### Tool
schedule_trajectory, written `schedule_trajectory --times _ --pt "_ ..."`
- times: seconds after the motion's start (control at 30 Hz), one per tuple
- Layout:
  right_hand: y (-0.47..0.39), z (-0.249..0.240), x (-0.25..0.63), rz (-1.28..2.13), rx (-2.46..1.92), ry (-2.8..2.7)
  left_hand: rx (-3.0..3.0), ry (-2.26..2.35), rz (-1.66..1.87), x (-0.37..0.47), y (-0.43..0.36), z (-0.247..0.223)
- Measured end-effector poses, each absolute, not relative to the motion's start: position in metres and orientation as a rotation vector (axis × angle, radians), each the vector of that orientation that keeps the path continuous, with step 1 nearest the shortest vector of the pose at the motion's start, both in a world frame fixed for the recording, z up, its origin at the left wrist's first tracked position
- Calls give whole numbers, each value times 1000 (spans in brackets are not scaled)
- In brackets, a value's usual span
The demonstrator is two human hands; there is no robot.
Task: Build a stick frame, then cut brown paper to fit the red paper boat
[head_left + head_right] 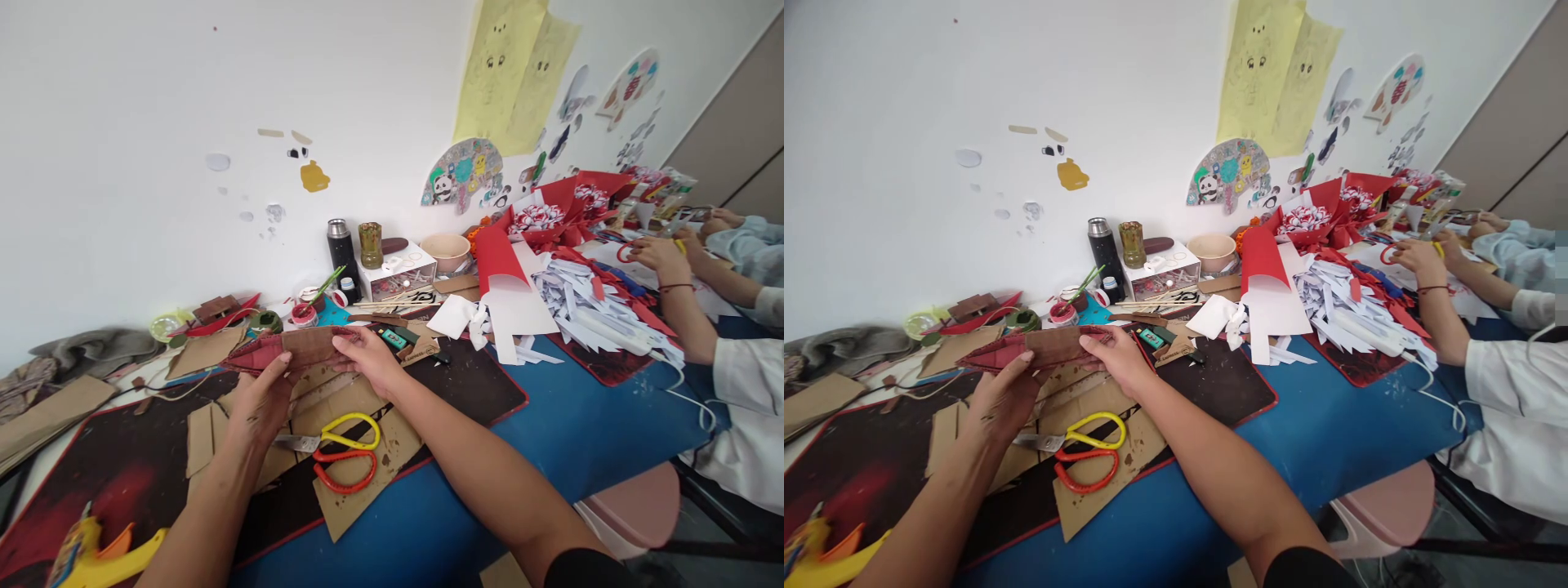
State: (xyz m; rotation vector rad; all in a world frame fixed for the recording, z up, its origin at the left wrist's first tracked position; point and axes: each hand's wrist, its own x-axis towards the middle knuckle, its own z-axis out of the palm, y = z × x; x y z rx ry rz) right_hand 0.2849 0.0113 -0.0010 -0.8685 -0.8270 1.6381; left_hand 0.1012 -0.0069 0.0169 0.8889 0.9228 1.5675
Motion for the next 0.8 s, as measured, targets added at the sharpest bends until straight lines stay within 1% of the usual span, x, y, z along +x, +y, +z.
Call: schedule_trajectory --times 0.2,0.37,0.47,0.6,0.8 --pt "14 -3 285 1529 -884 -850 876 920 1605 95 -4 20" --pt "18 -3 290 1239 -959 -915 786 981 1693 82 4 17" --pt "17 -2 292 1141 -954 -979 805 1039 1698 78 5 16" --pt "11 -1 289 1161 -969 -1062 917 1086 1713 82 1 20" --pt "9 1 286 1321 -954 -1083 1182 1240 1661 88 -5 23"
